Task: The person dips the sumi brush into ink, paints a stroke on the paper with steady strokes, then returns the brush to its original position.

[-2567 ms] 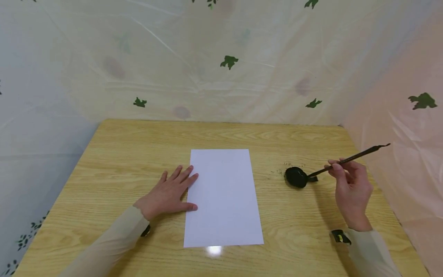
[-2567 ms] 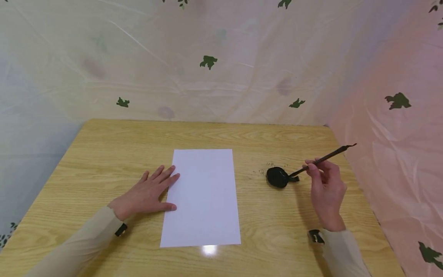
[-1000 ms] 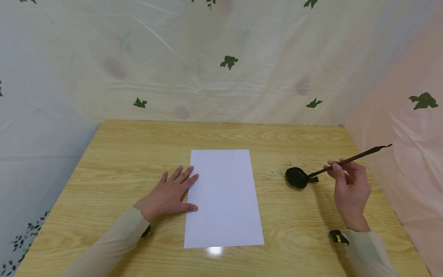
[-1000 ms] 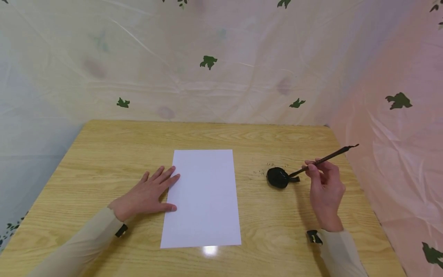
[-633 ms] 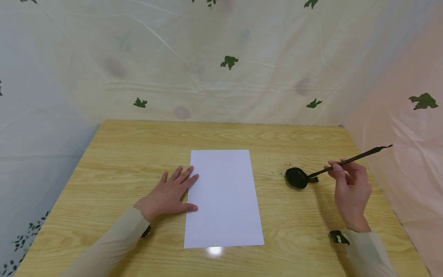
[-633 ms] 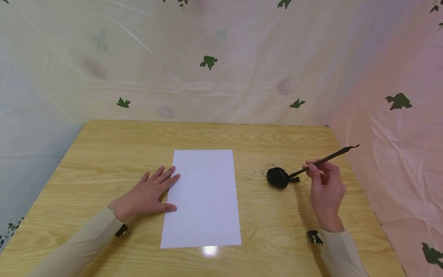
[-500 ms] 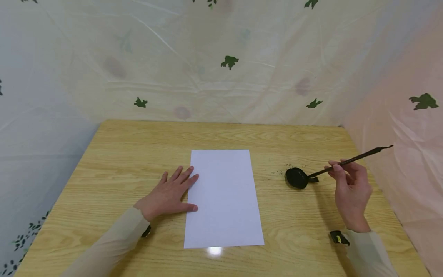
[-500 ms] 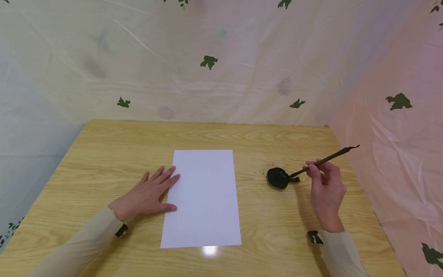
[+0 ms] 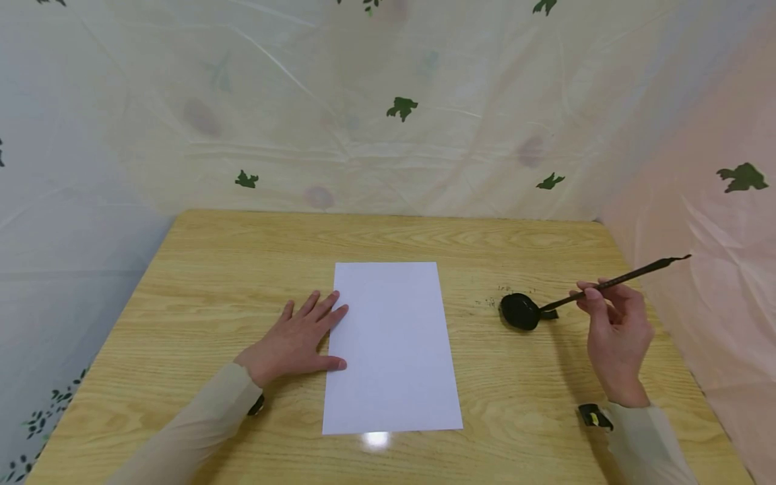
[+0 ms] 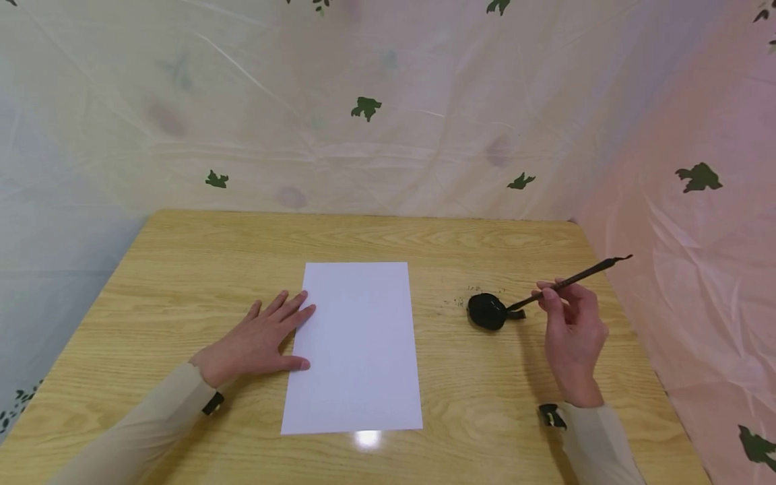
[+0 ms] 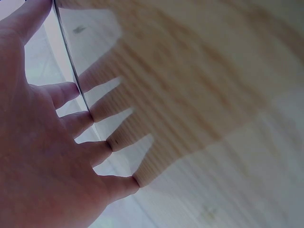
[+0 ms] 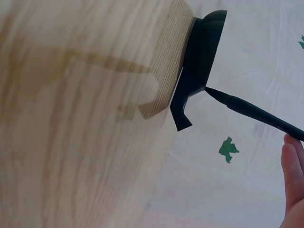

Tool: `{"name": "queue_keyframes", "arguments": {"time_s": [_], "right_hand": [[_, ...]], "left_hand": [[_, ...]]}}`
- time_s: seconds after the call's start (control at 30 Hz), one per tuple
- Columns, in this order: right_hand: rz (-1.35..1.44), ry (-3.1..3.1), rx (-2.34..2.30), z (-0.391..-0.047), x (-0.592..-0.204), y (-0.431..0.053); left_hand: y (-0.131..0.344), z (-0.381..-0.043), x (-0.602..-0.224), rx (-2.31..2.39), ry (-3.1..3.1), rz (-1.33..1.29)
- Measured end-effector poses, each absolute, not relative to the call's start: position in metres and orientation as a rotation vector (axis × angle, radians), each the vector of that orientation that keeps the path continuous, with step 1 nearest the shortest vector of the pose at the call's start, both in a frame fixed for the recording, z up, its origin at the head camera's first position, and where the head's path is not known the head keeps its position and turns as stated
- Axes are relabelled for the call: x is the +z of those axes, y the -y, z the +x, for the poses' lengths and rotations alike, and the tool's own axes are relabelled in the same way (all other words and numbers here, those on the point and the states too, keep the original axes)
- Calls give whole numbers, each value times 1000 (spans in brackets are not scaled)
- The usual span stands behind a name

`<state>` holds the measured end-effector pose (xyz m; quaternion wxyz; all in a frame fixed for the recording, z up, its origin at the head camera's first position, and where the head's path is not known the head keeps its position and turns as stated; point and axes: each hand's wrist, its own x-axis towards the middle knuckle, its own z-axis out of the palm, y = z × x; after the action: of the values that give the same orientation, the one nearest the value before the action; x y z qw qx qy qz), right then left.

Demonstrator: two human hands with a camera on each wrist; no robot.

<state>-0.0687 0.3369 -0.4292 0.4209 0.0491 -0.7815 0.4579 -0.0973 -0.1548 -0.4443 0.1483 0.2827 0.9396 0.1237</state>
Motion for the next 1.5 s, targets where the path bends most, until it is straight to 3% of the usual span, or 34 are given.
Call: {"name": "queue_keyframes", "arguments": {"time_s": [0.83, 1.07, 1.5], "right_hand": [[150, 1811, 1297, -66, -419, -335], [306, 1536, 1613, -61, -405, -313], [430, 1496, 1730, -64, -409, -267]], "left_hand": [[157, -97, -445, 369, -2700, 822], [156, -99, -443, 373, -2692, 821], [155, -100, -441, 359, -2683, 820]]}}
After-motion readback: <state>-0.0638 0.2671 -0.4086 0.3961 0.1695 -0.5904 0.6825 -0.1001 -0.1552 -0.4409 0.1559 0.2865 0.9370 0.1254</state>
